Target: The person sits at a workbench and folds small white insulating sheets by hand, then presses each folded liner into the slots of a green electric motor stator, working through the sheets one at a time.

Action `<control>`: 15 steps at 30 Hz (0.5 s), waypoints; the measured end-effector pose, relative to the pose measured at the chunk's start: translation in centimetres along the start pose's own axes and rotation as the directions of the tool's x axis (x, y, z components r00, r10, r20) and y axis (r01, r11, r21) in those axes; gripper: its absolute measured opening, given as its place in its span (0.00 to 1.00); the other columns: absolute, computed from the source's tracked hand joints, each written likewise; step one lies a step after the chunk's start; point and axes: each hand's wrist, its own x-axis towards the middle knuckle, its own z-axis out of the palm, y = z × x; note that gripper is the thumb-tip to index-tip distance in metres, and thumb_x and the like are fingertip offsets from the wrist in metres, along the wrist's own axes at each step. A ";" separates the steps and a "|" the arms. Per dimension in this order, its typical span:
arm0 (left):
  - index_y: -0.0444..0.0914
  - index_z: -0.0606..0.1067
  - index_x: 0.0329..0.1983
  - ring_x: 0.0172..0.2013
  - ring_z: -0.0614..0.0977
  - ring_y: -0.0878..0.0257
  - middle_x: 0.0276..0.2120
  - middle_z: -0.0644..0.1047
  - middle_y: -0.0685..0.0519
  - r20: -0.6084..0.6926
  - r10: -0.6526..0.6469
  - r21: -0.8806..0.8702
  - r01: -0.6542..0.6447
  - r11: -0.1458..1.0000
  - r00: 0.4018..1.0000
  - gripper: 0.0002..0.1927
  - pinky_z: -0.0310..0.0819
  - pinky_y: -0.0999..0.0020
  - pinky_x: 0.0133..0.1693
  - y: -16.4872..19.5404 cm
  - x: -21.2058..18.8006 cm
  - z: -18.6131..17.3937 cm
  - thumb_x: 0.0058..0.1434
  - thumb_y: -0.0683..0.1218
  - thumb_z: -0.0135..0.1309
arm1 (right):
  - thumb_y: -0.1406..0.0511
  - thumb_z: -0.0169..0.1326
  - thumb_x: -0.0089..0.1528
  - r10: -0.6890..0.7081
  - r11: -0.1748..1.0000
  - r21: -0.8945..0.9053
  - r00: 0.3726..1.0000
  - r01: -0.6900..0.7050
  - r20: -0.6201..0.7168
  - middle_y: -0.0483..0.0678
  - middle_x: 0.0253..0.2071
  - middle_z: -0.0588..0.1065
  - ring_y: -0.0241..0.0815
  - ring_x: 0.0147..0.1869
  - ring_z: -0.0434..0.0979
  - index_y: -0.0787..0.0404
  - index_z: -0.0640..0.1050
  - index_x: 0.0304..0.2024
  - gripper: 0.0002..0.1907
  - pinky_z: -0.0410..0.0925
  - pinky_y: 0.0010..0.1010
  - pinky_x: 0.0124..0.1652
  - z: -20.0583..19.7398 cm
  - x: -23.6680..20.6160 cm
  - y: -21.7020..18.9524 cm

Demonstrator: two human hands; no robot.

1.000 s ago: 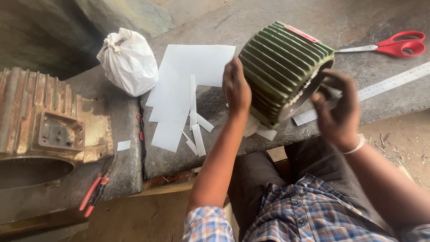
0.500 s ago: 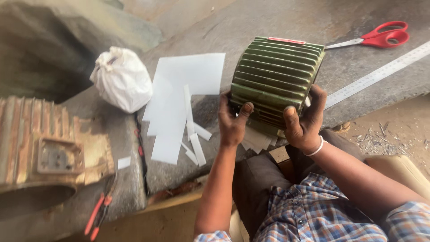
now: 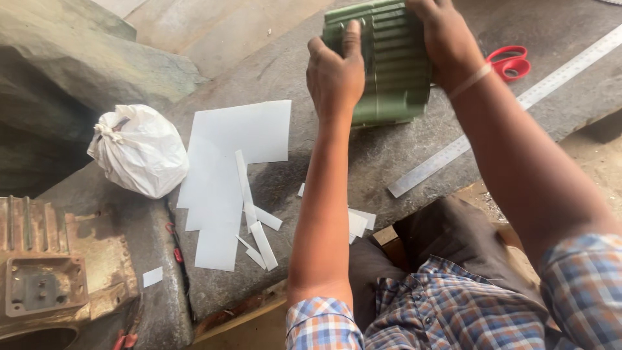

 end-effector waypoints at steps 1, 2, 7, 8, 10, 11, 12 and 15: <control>0.30 0.67 0.55 0.40 0.88 0.49 0.42 0.81 0.39 -0.022 -0.019 0.040 0.020 0.999 1.000 0.37 0.85 0.59 0.40 0.6 0.4 0.4 0.65 0.68 0.49 | 0.58 0.47 0.72 0.113 0.994 -0.010 0.992 -0.112 0.047 0.48 0.40 0.78 0.39 0.41 0.80 0.65 0.73 0.49 0.16 0.76 0.34 0.44 0.1 1.2 -0.5; 0.28 0.65 0.58 0.40 0.87 0.48 0.45 0.79 0.37 -0.046 -0.035 0.085 0.039 0.996 0.998 0.39 0.85 0.58 0.39 1.0 0.4 0.6 0.65 0.67 0.50 | 0.55 0.46 0.72 0.223 0.975 -0.019 0.970 -0.222 0.096 0.48 0.38 0.79 0.39 0.38 0.80 0.66 0.76 0.46 0.19 0.76 0.34 0.41 0.3 2.2 -0.8; 0.44 0.54 0.75 0.40 0.85 0.45 0.53 0.68 0.30 -0.051 -0.171 0.359 0.178 0.916 0.984 0.33 0.84 0.61 0.32 2.6 1.0 0.9 0.69 0.59 0.41 | 0.54 0.47 0.71 0.411 0.885 -0.216 0.910 -0.413 -0.055 0.48 0.37 0.78 0.41 0.37 0.81 0.64 0.73 0.46 0.18 0.77 0.37 0.39 1.9 5.1 -0.7; 0.47 0.55 0.75 0.39 0.86 0.49 0.55 0.67 0.31 -0.022 -0.220 0.385 0.211 0.898 0.975 0.30 0.83 0.63 0.32 2.7 1.4 0.8 0.72 0.57 0.38 | 0.54 0.48 0.70 0.409 0.887 -0.200 0.910 -0.415 -0.075 0.49 0.37 0.78 0.41 0.37 0.81 0.64 0.72 0.47 0.18 0.78 0.38 0.39 2.3 4.9 -0.3; 0.51 0.57 0.74 0.39 0.85 0.49 0.53 0.68 0.33 0.057 -0.297 0.401 0.250 0.881 0.953 0.27 0.85 0.62 0.33 2.4 2.4 0.0 0.72 0.56 0.36 | 0.54 0.49 0.70 0.402 0.896 -0.158 0.909 -0.415 -0.111 0.49 0.38 0.77 0.42 0.37 0.81 0.64 0.70 0.48 0.19 0.78 0.39 0.39 3.3 5.2 -0.4; 0.54 0.58 0.73 0.39 0.85 0.50 0.53 0.69 0.35 0.101 -0.334 0.408 0.267 0.873 0.937 0.26 0.85 0.61 0.34 2.2 3.0 -0.5 0.72 0.56 0.34 | 0.54 0.49 0.69 0.384 0.911 -0.107 0.913 -0.399 -0.133 0.49 0.38 0.77 0.42 0.38 0.81 0.64 0.69 0.49 0.20 0.79 0.40 0.38 3.7 5.1 -0.4; 0.53 0.62 0.71 0.39 0.85 0.48 0.51 0.70 0.35 0.106 -0.196 0.431 0.133 0.892 0.975 0.24 0.84 0.58 0.35 1.7 3.1 -1.1 0.73 0.57 0.35 | 0.53 0.49 0.69 0.371 0.921 -0.060 0.915 -0.384 -0.160 0.50 0.38 0.77 0.43 0.38 0.81 0.64 0.68 0.49 0.20 0.79 0.40 0.38 3.9 4.5 0.1; 0.50 0.73 0.61 0.41 0.84 0.46 0.46 0.77 0.38 0.196 0.211 0.463 -0.280 0.841 0.958 0.20 0.81 0.52 0.40 -0.4 3.2 -3.3 0.74 0.59 0.38 | 0.53 0.51 0.68 0.313 0.950 0.112 0.891 -0.292 -0.331 0.50 0.39 0.76 0.44 0.38 0.82 0.64 0.65 0.51 0.23 0.80 0.43 0.37 5.1 1.8 2.2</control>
